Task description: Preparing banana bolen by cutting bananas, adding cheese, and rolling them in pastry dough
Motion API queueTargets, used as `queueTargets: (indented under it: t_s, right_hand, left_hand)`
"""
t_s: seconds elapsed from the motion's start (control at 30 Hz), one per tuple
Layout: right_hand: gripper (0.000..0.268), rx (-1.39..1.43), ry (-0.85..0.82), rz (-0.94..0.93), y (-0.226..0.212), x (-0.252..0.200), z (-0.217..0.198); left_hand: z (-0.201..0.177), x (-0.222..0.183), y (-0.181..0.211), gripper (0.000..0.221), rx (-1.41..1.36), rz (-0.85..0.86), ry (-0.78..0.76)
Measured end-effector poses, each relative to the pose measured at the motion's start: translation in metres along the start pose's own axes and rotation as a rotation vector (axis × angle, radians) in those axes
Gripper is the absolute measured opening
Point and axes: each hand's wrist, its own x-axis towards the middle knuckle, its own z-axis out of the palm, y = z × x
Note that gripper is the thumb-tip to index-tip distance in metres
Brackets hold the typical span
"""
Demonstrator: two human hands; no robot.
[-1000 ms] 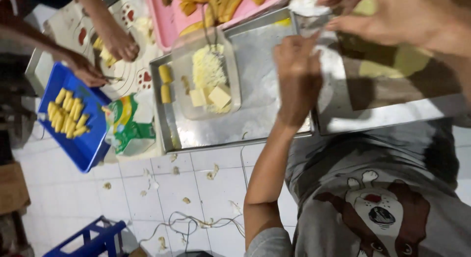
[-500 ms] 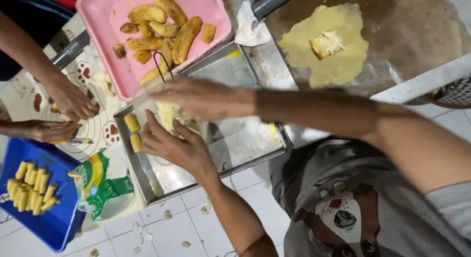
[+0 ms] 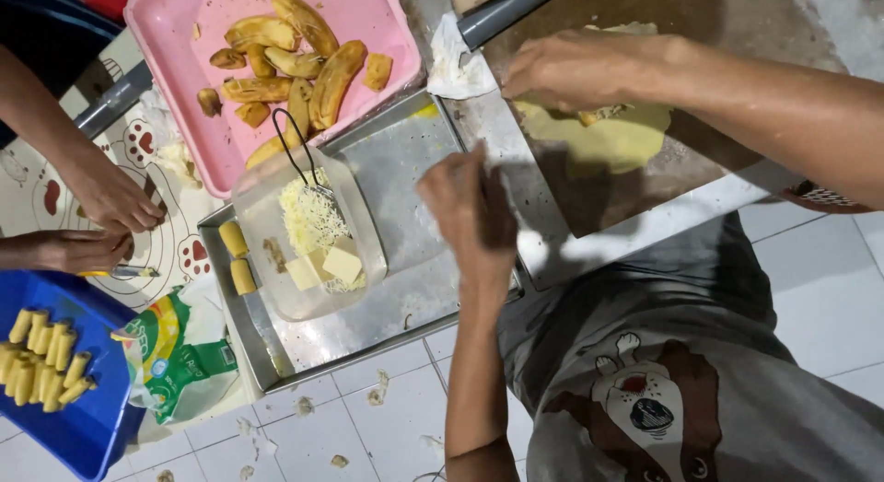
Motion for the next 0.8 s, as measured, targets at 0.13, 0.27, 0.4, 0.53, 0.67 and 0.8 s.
queueTargets:
  t_s: [0.13,0.27,0.4,0.53,0.67,0.8]
  right_hand:
    - [0.048,-0.062,0.008,-0.055,-0.002,-0.001,0.001]
    - [0.038,0.013,0.028,-0.126,0.002,0.004,-0.002]
    - [0.015,0.042,0.057,-0.122,0.008,0.011,0.002]
    - [0.011,0.037,0.104,-0.223,0.025,0.020,0.020]
    - [0.024,0.015,0.052,-0.185,0.022,0.015,0.011]
    - [0.023,-0.022,0.069,-0.283,0.029,0.014,0.015]
  left_hand:
    - [0.019,-0.005,0.013,0.038,-0.069,0.045,-0.122]
    - [0.031,-0.005,0.019,0.038,-0.092,0.037,-0.132]
    - [0.042,-0.006,0.015,0.039,-0.059,0.023,-0.131]
    - [0.048,-0.005,0.014,0.037,-0.043,0.030,-0.132]
    - [0.053,-0.001,0.012,0.037,-0.050,0.012,-0.138]
    - [0.055,0.000,0.017,0.037,-0.060,0.017,-0.111]
